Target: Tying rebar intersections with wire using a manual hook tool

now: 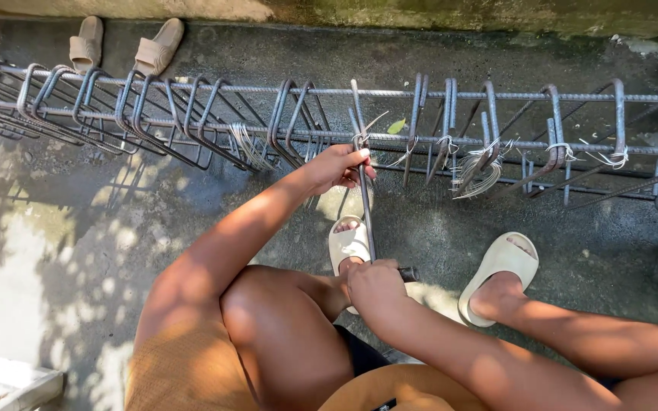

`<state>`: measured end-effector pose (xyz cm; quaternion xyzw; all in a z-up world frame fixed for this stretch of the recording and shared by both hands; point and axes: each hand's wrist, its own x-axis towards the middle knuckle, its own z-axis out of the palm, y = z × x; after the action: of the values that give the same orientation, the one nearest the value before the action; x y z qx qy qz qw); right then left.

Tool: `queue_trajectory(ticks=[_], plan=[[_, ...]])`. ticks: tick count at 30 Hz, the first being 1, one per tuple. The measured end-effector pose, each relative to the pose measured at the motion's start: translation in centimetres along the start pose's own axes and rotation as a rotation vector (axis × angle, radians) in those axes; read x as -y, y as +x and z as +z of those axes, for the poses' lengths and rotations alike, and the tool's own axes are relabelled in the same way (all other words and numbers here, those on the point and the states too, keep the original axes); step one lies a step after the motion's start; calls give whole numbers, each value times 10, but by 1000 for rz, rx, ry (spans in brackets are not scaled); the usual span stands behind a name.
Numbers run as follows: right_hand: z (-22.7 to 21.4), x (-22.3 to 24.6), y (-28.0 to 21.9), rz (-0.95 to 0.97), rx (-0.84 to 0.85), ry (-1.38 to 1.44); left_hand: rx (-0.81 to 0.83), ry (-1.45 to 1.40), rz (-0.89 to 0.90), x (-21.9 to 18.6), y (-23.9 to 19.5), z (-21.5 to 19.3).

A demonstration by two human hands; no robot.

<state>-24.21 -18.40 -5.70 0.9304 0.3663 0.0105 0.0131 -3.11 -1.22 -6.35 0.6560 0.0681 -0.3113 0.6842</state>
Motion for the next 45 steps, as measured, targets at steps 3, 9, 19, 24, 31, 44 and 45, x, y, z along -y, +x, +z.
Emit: queue_trajectory(ticks=[3, 9, 19, 24, 31, 44, 45], plan=[[24, -9, 0, 11, 60, 37, 16, 30, 25, 5, 4, -3], [-88, 3, 33, -161, -45, -170, -112, -111, -14, 2, 17, -4], [-148, -44, 88, -498, -90, -154, -111, -308, -71, -29, 5, 0], [-181, -58, 103, -368, 6, 88, -6, -183, -64, -21, 33, -21], [-290, -87, 127, 2, 318, 355, -75, 54, -32, -9, 7, -13], [-298, -169, 125, 341, 62, 628, -222, 301, 147, -3, 43, 28], [-294, -170, 127, 306, 31, 676, -227, 193, 91, 4, 48, 25]])
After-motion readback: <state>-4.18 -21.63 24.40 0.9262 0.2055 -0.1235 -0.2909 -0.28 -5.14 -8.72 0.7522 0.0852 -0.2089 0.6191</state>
